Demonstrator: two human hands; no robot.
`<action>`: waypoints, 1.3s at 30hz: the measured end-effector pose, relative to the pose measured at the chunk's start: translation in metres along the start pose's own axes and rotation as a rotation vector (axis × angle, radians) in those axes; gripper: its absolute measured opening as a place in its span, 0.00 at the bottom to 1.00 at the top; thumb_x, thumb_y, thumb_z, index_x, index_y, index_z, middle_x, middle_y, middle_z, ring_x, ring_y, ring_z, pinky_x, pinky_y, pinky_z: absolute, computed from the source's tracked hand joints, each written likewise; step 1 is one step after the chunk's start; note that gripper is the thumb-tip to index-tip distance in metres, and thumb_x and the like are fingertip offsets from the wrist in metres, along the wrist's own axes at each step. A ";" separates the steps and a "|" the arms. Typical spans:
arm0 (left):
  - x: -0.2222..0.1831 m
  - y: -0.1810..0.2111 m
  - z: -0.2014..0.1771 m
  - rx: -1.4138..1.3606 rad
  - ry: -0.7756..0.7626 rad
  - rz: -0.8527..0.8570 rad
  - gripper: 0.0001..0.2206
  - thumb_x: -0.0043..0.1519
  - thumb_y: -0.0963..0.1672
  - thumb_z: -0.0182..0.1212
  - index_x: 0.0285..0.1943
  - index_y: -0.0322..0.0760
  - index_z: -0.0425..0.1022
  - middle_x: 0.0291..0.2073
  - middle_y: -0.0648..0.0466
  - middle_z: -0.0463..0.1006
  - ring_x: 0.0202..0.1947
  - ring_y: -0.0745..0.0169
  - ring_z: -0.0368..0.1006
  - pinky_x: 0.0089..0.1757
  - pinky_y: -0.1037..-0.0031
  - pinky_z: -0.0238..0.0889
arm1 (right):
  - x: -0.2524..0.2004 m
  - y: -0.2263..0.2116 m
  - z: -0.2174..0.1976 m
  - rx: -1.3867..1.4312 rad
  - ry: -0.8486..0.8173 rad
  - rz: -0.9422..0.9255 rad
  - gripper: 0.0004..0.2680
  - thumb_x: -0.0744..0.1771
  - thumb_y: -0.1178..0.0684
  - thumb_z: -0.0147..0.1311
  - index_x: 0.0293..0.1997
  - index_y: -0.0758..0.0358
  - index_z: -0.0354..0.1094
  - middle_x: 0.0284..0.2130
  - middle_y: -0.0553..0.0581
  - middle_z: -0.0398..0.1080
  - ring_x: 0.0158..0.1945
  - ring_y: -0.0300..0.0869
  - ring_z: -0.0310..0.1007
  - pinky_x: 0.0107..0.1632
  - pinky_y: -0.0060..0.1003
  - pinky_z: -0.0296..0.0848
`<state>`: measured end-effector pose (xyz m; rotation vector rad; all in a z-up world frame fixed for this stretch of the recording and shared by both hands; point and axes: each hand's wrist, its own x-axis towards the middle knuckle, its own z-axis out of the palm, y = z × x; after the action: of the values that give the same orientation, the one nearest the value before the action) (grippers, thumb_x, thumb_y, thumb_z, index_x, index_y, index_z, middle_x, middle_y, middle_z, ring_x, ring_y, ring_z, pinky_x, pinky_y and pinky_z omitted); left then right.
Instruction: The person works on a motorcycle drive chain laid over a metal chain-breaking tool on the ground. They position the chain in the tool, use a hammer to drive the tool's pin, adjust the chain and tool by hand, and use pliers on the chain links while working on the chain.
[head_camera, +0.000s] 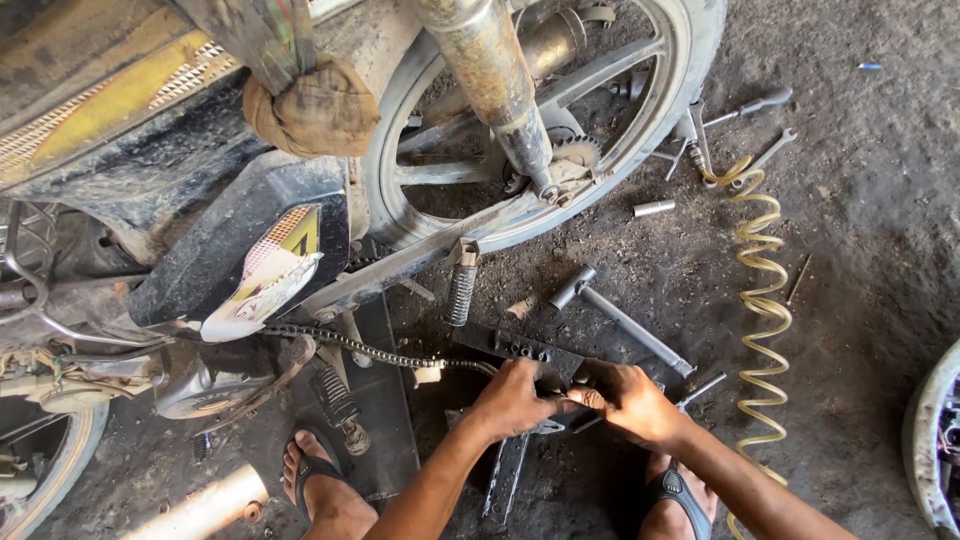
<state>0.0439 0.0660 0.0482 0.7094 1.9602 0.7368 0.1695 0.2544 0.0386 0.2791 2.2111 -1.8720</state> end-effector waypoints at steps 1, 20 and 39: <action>0.004 -0.010 0.004 -0.009 0.030 0.024 0.19 0.50 0.51 0.76 0.42 0.35 0.82 0.38 0.52 0.82 0.40 0.57 0.79 0.45 0.62 0.74 | 0.001 0.003 -0.001 -0.006 0.039 0.010 0.14 0.64 0.44 0.60 0.42 0.67 0.74 0.33 0.51 0.78 0.39 0.37 0.78 0.45 0.35 0.74; 0.034 -0.137 -0.023 0.045 0.313 0.205 0.19 0.61 0.56 0.61 0.48 0.42 0.78 0.38 0.54 0.82 0.41 0.61 0.79 0.42 0.63 0.73 | 0.026 -0.051 -0.037 1.207 0.412 -0.050 0.09 0.69 0.50 0.55 0.40 0.67 0.67 0.31 0.53 0.70 0.32 0.37 0.66 0.37 0.30 0.67; 0.196 -0.138 -0.060 -0.028 0.703 -0.085 0.35 0.66 0.61 0.46 0.72 0.36 0.59 0.55 0.35 0.75 0.52 0.37 0.76 0.50 0.49 0.72 | 0.092 0.106 0.072 0.643 0.159 0.090 0.12 0.65 0.56 0.56 0.51 0.69 0.76 0.38 0.57 0.82 0.40 0.40 0.81 0.46 0.33 0.78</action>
<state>-0.1199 0.1036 -0.1331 0.3621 2.5801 1.0549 0.1161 0.2009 -0.1001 0.6396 1.5738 -2.5272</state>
